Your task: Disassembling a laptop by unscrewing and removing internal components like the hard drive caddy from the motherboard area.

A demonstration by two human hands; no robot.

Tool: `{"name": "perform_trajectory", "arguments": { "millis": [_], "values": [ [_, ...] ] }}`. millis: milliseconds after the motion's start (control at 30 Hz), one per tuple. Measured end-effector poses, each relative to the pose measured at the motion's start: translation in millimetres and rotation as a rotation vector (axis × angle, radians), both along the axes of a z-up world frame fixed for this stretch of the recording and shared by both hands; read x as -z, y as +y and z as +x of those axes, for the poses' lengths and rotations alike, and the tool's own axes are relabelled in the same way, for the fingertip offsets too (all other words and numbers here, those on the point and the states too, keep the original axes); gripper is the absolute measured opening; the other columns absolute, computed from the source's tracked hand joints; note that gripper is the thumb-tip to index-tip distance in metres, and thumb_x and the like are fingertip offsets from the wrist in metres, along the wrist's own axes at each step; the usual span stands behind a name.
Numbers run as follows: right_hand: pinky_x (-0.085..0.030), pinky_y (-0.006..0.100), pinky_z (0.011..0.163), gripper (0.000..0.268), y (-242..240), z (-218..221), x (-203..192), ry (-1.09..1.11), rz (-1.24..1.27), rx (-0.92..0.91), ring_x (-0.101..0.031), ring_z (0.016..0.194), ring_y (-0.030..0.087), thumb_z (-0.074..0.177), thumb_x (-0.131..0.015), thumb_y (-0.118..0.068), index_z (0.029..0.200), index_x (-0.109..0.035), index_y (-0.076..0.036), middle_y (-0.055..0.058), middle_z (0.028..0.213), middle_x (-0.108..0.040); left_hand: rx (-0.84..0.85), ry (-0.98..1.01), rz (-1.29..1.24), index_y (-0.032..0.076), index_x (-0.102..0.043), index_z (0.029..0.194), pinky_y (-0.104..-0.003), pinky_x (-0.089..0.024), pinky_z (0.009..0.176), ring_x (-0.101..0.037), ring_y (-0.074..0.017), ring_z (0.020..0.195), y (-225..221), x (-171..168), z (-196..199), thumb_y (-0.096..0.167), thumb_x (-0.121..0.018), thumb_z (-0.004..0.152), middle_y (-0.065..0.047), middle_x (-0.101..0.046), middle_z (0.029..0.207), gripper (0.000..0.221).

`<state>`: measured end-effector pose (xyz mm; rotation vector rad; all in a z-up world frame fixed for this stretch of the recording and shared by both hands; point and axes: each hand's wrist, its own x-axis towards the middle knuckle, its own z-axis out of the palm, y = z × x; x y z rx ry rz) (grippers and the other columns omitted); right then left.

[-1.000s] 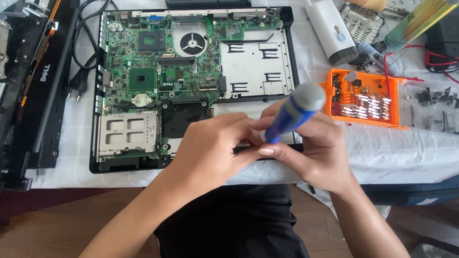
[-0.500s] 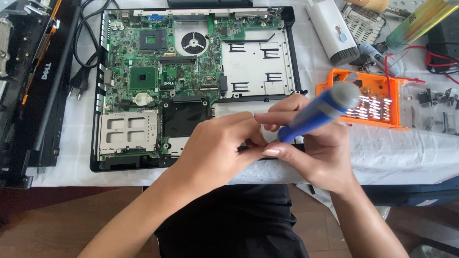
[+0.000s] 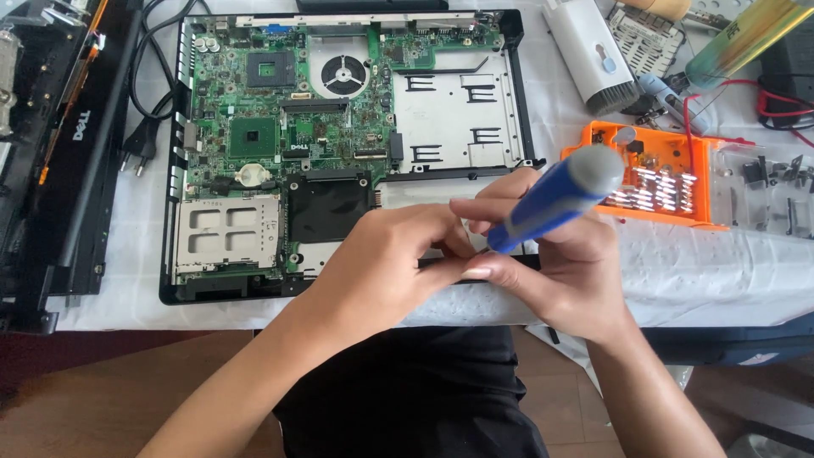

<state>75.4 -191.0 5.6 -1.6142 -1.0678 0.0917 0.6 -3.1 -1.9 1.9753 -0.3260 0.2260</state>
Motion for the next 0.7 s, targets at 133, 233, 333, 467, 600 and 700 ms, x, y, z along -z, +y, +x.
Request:
{"name": "perform_trajectory", "arguments": {
  "millis": [133, 233, 333, 467, 600, 700],
  "values": [
    [-0.056, 0.037, 0.095, 0.028, -3.5, -0.3, 3.3, -0.031, -0.01, 0.022, -0.066, 0.101, 0.026, 0.087, -0.075, -0.021, 0.106, -0.073, -0.001, 0.012, 0.103, -0.071, 0.062, 0.111, -0.031, 0.014, -0.065, 0.124, -0.027, -0.053, 0.074, -0.068, -0.0114, 0.077, 5.2, -13.4, -1.6, 0.017, -0.073, 0.094, 0.002, -0.072, 0.088, 0.032],
    [-0.055, 0.031, 0.094, 0.031, -3.6, 0.0, 3.3, -0.063, -0.086, 0.08, -0.069, 0.099, 0.019, 0.088, -0.076, -0.021, 0.112, -0.075, -0.002, 0.009, 0.113, -0.076, 0.141, 0.109, -0.043, 0.011, -0.074, 0.104, -0.029, -0.059, 0.079, -0.077, -0.0179, 0.09, 8.6, -15.2, -0.7, 0.023, -0.064, 0.097, -0.004, -0.079, 0.101, 0.017],
    [-0.054, 0.038, 0.095, 0.028, -2.8, 0.7, 5.0, -0.019, 0.006, -0.002, -0.063, 0.102, 0.026, 0.09, -0.073, -0.018, 0.111, -0.072, 0.001, 0.012, 0.115, -0.075, 0.074, -0.077, 0.022, 0.009, -0.076, 0.101, -0.028, -0.06, 0.078, -0.079, -0.0171, 0.088, 5.0, -2.6, -0.1, 0.013, -0.074, 0.093, -0.002, -0.079, 0.097, 0.009],
    [-0.055, 0.031, 0.086, 0.037, -1.8, -0.3, 1.4, 0.054, 0.004, -0.04, -0.063, 0.095, 0.02, 0.093, -0.07, -0.022, 0.122, -0.068, 0.001, 0.006, 0.097, -0.063, 0.026, -0.019, -0.013, 0.008, -0.067, 0.096, -0.029, -0.055, 0.071, -0.073, -0.0171, 0.078, -1.4, 4.7, 0.9, 0.013, -0.075, 0.092, -0.002, -0.074, 0.086, 0.01],
    [-0.055, 0.032, 0.089, 0.034, -2.4, -1.4, 1.8, 0.067, 0.0, -0.04, -0.063, 0.097, 0.023, 0.093, -0.069, -0.02, 0.12, -0.069, 0.001, 0.011, 0.1, -0.064, 0.094, 0.095, -0.053, 0.024, -0.058, 0.136, -0.028, -0.06, 0.093, -0.079, -0.0152, 0.107, 3.7, -14.0, -4.0, 0.023, -0.073, 0.095, -0.002, -0.079, 0.116, 0.043],
    [-0.052, 0.031, 0.085, 0.036, -1.6, -0.8, 1.1, 0.056, 0.012, -0.034, -0.061, 0.093, 0.021, 0.095, -0.067, -0.018, 0.124, -0.067, 0.004, 0.01, 0.093, -0.065, 0.133, -0.038, -0.018, 0.007, -0.072, 0.11, -0.031, -0.06, 0.088, -0.078, -0.0215, 0.1, 9.0, -8.4, -2.6, 0.011, -0.068, 0.097, -0.005, -0.078, 0.108, 0.014]
  ]
}}
